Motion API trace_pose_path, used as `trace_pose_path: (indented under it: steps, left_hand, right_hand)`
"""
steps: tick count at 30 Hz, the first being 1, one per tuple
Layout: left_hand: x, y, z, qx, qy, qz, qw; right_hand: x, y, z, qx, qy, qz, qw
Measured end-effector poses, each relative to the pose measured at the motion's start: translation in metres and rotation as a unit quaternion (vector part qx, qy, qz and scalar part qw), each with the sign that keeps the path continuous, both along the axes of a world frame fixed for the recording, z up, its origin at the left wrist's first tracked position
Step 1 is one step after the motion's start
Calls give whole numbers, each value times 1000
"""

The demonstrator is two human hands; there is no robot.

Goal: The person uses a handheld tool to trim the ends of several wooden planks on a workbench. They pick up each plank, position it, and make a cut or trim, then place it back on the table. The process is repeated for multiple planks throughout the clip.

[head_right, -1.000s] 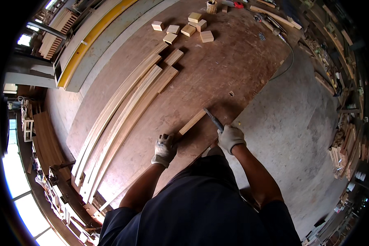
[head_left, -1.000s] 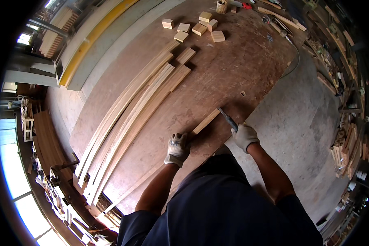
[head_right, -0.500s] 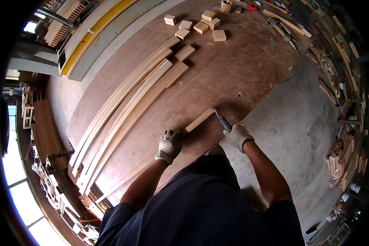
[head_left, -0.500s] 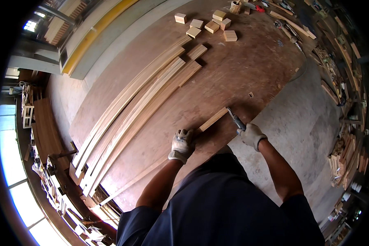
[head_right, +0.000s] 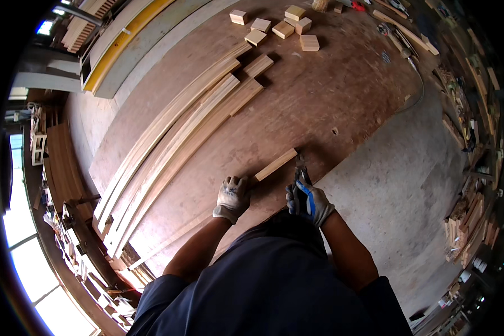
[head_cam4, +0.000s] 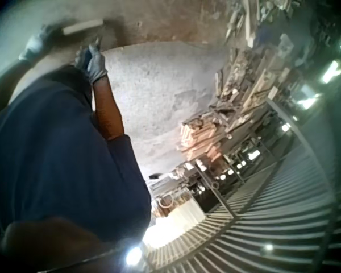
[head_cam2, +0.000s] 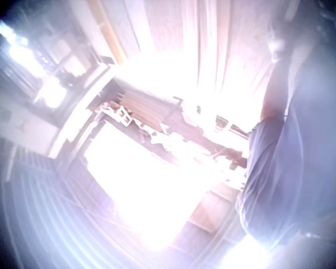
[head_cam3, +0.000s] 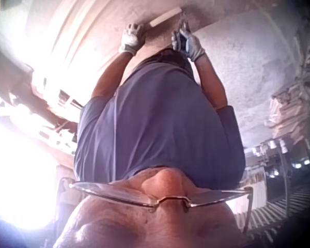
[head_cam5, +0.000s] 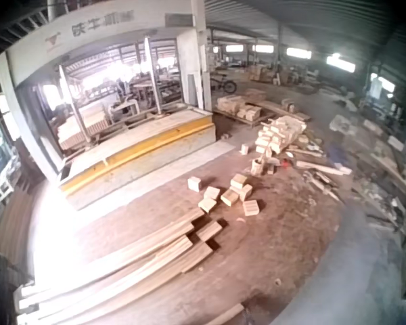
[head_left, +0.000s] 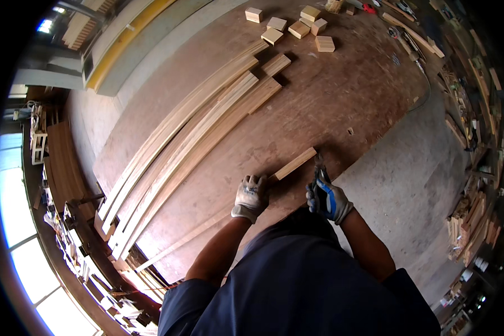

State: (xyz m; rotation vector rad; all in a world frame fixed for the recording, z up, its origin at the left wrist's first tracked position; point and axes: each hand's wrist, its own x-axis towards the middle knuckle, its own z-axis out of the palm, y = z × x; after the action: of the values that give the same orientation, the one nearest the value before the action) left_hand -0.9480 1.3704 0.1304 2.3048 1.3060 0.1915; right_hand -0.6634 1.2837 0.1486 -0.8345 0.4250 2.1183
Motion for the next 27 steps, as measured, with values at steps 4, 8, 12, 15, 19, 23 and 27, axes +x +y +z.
trace_pose_path:
  steps: [4,8,12,15,19,23,27]
  left_hand:
    - [0,-2,2,10,4,-4,1000]
    - [0,-1,-2,8,3,1,1000]
    - [-3,-1,-2,13,-24,17,999]
    - [-19,-8,-2,17,-50,30,998]
    - [-79,-39,7,4,-70,89,994]
    - [-166,-79,26,45,-36,124,991]
    - [-271,-133,11,41,79,183,979]
  right_hand:
    - [14,0,6,36,-84,0,996]
    - [60,-13,1,44,-315,111,941]
    - [75,-19,21,-3,-297,91,951]
    - [76,-35,3,-37,-433,149,888]
    - [79,-44,5,-50,-469,117,874]
    - [87,-75,-6,-46,-494,48,867]
    - [100,-145,-63,-45,-600,103,792]
